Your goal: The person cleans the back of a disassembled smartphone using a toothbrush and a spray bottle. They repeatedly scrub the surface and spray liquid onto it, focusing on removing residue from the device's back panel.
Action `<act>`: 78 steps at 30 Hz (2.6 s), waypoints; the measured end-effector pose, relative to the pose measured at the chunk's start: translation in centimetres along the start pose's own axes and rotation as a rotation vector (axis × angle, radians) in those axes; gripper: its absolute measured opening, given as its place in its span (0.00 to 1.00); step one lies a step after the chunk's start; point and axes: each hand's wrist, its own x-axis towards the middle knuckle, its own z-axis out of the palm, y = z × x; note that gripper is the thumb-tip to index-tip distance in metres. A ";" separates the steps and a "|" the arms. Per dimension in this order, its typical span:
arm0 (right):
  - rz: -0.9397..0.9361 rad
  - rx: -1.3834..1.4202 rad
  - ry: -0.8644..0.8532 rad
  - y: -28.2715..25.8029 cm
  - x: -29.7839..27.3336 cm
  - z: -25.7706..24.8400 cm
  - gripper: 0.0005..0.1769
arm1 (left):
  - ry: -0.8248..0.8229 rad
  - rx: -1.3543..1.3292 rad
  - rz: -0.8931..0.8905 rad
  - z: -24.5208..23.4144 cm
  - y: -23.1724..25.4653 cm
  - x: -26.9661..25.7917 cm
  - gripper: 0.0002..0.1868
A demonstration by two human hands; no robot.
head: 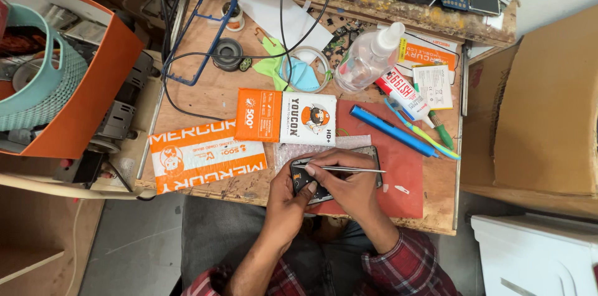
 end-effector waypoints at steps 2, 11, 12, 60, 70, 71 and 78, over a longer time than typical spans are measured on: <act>-0.028 -0.036 -0.009 -0.1 0.1 0.0 0.05 | 0.001 0.036 0.023 0.1 0.1 0.1 0.25; -0.112 -0.079 -0.008 -0.7 0.4 0.4 0.06 | 0.012 0.020 0.011 0.1 -0.2 0.1 0.22; -0.136 -0.068 -0.055 -0.8 0.4 0.1 0.06 | 0.012 0.017 0.029 0.1 -0.3 0.1 0.22; -0.146 -0.305 -0.028 -1.8 3.3 2.3 0.04 | 0.043 0.036 -0.082 0.6 0.4 0.0 0.24; -0.067 -0.309 0.155 -1.6 2.2 2.5 0.01 | 0.034 0.141 0.069 0.5 -0.2 0.0 0.23; -0.049 -0.305 0.193 -1.7 1.9 2.4 0.01 | 0.039 0.161 0.062 0.6 -0.2 0.0 0.22; -0.143 -0.241 0.174 -1.3 0.9 3.0 0.01 | 0.042 0.118 0.104 0.7 -0.4 0.0 0.26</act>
